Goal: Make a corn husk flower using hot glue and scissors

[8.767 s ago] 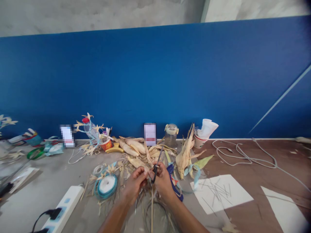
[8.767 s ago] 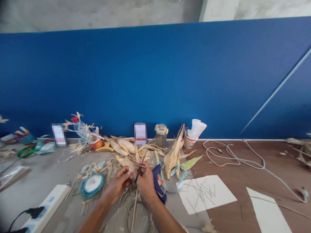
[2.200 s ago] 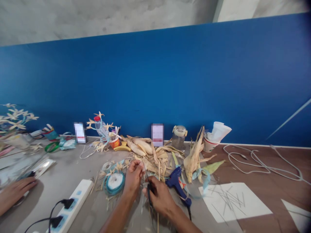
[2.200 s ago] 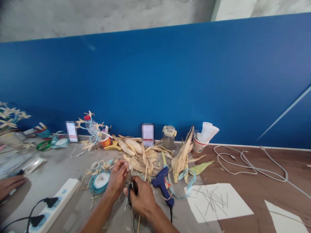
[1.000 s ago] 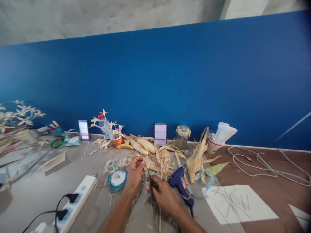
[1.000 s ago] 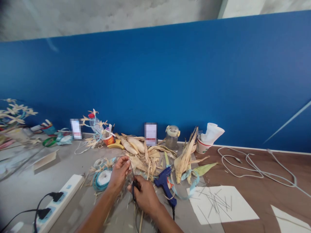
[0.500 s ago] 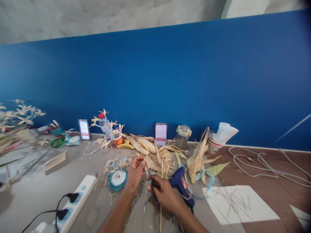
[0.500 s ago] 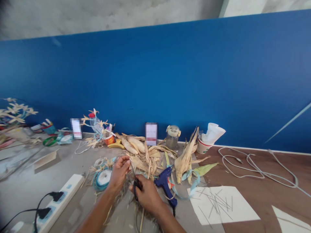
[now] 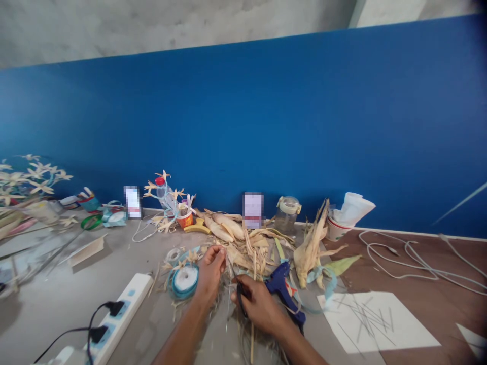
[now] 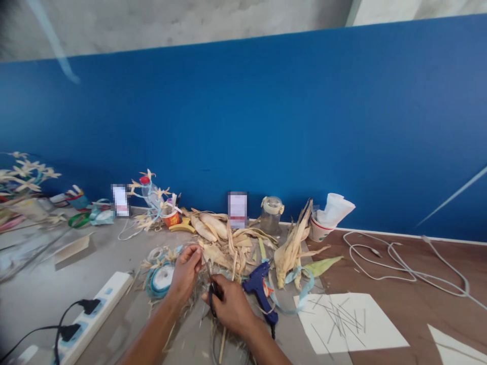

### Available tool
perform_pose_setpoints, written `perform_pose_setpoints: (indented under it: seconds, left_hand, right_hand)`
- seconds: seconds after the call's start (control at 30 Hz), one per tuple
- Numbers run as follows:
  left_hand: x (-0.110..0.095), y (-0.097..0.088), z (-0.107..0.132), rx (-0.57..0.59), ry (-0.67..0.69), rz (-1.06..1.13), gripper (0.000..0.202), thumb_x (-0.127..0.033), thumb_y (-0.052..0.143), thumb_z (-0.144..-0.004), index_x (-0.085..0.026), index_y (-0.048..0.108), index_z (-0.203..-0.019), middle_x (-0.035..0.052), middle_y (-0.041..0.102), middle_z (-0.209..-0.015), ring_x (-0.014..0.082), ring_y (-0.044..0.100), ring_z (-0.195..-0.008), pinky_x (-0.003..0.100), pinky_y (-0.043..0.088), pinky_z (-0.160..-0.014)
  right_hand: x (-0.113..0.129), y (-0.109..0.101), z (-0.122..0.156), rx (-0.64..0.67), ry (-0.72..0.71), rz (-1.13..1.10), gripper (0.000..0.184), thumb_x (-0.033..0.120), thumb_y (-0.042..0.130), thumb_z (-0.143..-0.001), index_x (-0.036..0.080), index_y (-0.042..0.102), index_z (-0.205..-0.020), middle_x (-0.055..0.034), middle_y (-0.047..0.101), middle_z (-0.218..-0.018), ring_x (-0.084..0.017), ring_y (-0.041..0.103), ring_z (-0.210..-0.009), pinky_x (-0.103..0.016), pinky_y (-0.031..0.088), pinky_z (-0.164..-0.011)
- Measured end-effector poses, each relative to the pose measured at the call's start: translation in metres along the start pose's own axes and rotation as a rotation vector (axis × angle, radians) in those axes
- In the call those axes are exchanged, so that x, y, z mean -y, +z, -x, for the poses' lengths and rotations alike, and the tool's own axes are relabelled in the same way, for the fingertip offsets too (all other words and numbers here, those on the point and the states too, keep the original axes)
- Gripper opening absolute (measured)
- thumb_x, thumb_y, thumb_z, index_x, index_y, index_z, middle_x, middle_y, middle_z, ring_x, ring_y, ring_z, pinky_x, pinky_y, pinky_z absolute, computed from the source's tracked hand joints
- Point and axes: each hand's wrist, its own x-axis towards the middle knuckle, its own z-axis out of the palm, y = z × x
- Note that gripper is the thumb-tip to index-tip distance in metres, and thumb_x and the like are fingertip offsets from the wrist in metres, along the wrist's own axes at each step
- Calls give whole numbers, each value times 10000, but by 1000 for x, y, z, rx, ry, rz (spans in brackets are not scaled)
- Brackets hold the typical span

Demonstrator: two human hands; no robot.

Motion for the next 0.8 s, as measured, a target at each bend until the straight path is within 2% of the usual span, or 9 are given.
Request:
perform_pose_setpoints:
  seconds: [0.13, 0.27, 0.43, 0.63, 0.8]
  left_hand:
    - [-2, 0, 1, -24, -28, -14, 288, -416, 722, -679, -188, 564, -756, -75, 494, -567, 66, 408, -466, 181, 297, -452]
    - [-5, 1, 2, 7, -3, -51, 283, -422, 708, -693, -183, 558, -714, -82, 466, -519, 63, 364, -440, 184, 262, -435]
    - [-4, 1, 2, 18, 40, -68, 257, -423, 667, -742, -178, 589, -753, -77, 460, -516, 70, 354, -439, 195, 260, -440]
    - [-5, -1, 3, 11, 96, -198, 295, -469, 615, -777, -182, 579, -716, -70, 438, -512, 90, 363, -451, 211, 284, -452]
    - [-6, -1, 3, -33, 127, -287, 312, -488, 599, -772, -190, 574, -680, -61, 427, -512, 111, 378, -476, 223, 291, -465]
  right_hand:
    - [2, -1, 0, -3, 2, 44, 212, 224, 544, -764, 167, 632, -948, 9, 611, -719, -138, 506, -626, -224, 369, -594]
    - [0, 0, 0, -9, 5, 47, 214, 228, 543, -776, 170, 635, -960, 9, 623, -723, -138, 514, -631, -217, 381, -596]
    - [-1, 0, 0, -24, 20, 54, 262, 224, 551, -772, 164, 647, -1008, -5, 645, -753, -140, 520, -643, -219, 391, -614]
    - [3, -1, 1, -27, 29, 98, 253, 222, 553, -781, 160, 655, -1004, -18, 666, -757, -146, 541, -635, -223, 396, -612]
    - [4, -1, 2, -19, 60, 158, 276, 223, 550, -802, 179, 650, -1056, -51, 713, -846, -165, 612, -711, -222, 417, -655]
